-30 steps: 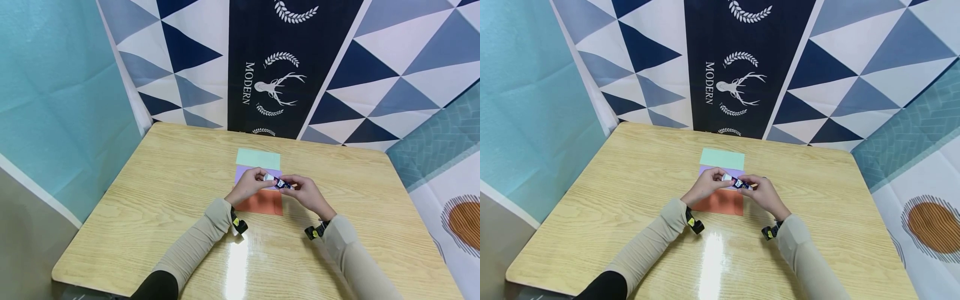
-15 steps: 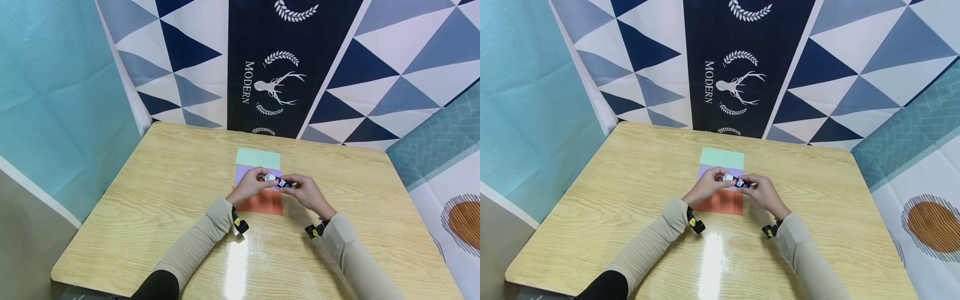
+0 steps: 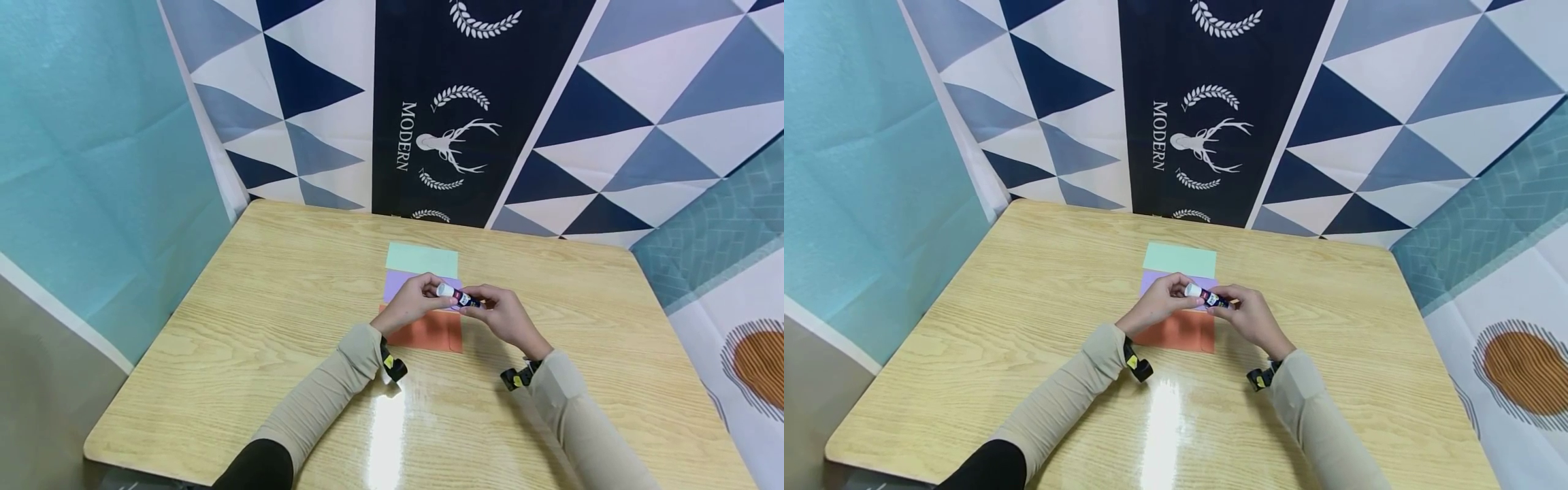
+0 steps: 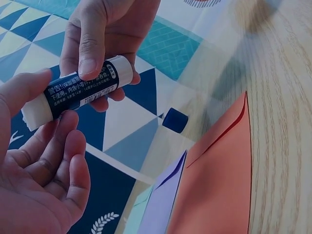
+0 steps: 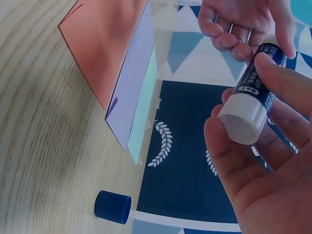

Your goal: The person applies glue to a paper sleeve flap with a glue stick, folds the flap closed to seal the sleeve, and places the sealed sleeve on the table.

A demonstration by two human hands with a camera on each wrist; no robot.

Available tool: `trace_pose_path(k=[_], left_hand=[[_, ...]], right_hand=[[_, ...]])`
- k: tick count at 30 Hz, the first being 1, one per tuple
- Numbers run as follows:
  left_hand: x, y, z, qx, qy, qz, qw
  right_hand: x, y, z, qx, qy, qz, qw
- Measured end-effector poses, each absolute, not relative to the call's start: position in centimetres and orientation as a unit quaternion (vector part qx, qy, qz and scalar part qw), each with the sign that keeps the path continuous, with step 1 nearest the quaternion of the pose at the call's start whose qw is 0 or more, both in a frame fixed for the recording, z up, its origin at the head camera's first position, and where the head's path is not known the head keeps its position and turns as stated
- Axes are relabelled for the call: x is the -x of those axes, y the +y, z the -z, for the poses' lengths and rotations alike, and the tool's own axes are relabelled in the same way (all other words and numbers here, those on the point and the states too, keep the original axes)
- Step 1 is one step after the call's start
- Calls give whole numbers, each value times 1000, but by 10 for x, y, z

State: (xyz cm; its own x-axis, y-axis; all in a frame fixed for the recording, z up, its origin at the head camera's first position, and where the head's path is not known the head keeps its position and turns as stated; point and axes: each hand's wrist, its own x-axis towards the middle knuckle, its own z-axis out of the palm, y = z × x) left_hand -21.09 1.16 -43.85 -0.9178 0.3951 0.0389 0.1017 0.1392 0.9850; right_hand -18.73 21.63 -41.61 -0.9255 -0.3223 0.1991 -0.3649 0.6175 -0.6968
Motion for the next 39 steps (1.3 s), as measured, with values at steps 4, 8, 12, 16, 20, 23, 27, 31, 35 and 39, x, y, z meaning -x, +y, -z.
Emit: trace_pose_path(k=[4, 8, 12, 16, 20, 23, 27, 31, 35, 39], left_hand=[[212, 12, 438, -173, 742, -637, 119], [213, 12, 439, -177, 742, -635, 123], [215, 12, 438, -176, 746, -630, 128], [217, 13, 438, -173, 747, -629, 128], [218, 13, 437, -170, 746, -630, 129], [219, 14, 437, -170, 742, -634, 136], [222, 15, 439, -170, 741, -634, 143], [225, 16, 442, -159, 757, -618, 138], [229, 16, 444, -151, 774, -602, 127], [233, 18, 444, -147, 784, -591, 122]], right_hand=[[188, 217, 416, -183, -900, -395, 24], [189, 218, 416, -181, -899, -397, 25], [190, 220, 417, -181, -898, -400, 27], [191, 224, 418, -174, -897, -405, 21], [190, 228, 419, -168, -898, -407, 18], [190, 231, 419, -163, -899, -405, 19], [189, 233, 419, -152, -903, -401, 20], [189, 237, 418, -142, -904, -402, 20], [190, 242, 418, -134, -907, -400, 20], [190, 248, 419, -123, -911, -393, 18]])
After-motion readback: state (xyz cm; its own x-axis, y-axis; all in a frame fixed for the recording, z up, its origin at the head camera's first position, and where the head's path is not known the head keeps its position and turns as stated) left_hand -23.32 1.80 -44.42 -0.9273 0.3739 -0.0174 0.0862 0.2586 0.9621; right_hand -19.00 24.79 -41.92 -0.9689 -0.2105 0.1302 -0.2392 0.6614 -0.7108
